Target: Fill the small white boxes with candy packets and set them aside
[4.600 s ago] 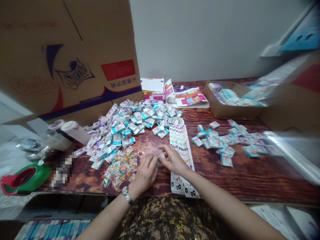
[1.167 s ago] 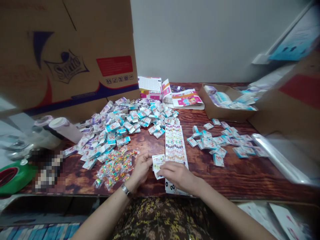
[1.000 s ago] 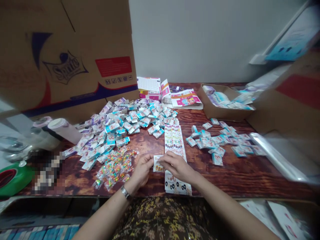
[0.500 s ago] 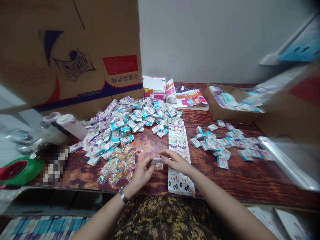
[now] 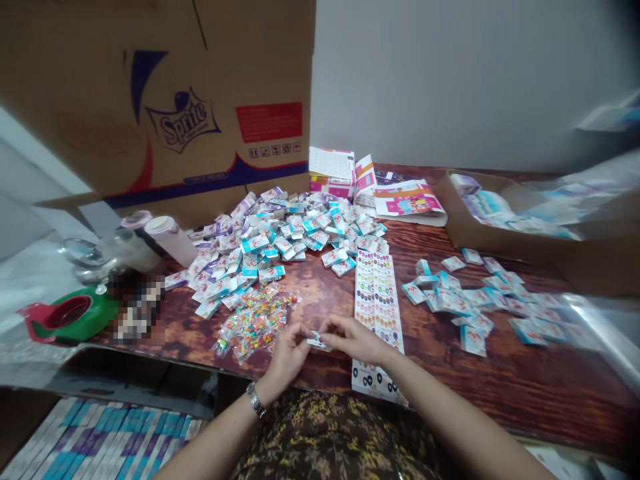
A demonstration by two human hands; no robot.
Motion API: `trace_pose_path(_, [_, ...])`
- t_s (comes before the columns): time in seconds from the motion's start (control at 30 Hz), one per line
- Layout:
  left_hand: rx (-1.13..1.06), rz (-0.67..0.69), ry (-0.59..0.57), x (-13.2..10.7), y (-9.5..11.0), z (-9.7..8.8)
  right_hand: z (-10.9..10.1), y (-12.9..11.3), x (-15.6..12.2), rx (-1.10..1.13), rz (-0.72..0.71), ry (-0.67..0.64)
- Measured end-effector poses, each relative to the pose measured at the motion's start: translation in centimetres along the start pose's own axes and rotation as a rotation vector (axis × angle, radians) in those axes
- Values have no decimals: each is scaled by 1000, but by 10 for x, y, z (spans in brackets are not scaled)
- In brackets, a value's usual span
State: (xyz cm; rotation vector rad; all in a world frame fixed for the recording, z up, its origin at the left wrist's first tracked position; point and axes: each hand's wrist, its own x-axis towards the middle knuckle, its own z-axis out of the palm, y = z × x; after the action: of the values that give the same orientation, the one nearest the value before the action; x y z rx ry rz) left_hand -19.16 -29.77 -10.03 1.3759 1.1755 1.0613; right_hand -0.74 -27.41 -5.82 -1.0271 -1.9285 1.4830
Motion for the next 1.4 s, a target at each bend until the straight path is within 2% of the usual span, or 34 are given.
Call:
trace_pose_path(0.1, [234,107,21,2,4,-9,2,6,12,92,42,-74])
trace_pose_path(0.17, [450,210,34,9,10,-16,-2,10,22,33,63,-79])
trace_pose_path(0.3, [998,411,64,28,10,-24,-21,16,36,-254,33,130])
trace_pose_path(0.4, [1187,448,-22,34,0,-21,-31,20,42,-413,8,243])
trace_pose_path(0.5, [1194,476,-104,28,-7,-15,-33,25,44,-533,-13,273])
trace_pose_path(0.63, [1175,483,-110,18,-9,-14,-26,32,49,-777,-11,309])
trace_pose_path(0.8, [1207,443,-99,14,-13,-14,-11,30,57,-1092,45,204])
trace_pose_path(0.9, [1226,437,-93,14,-15,-11,0,28,60,-1207,109,116])
trace_pose_path(1.07, [1239,433,-102,14,-17,-6,15,32,59,-1222,128,32])
trace_pose_path(1.23, [1217,400,-100,15,-21,-5,16,35,59,-1193,126,-33])
trace_pose_path(1.4, [1202,406,-148,14,-21,-10,20,36,62,-1140,119,-55])
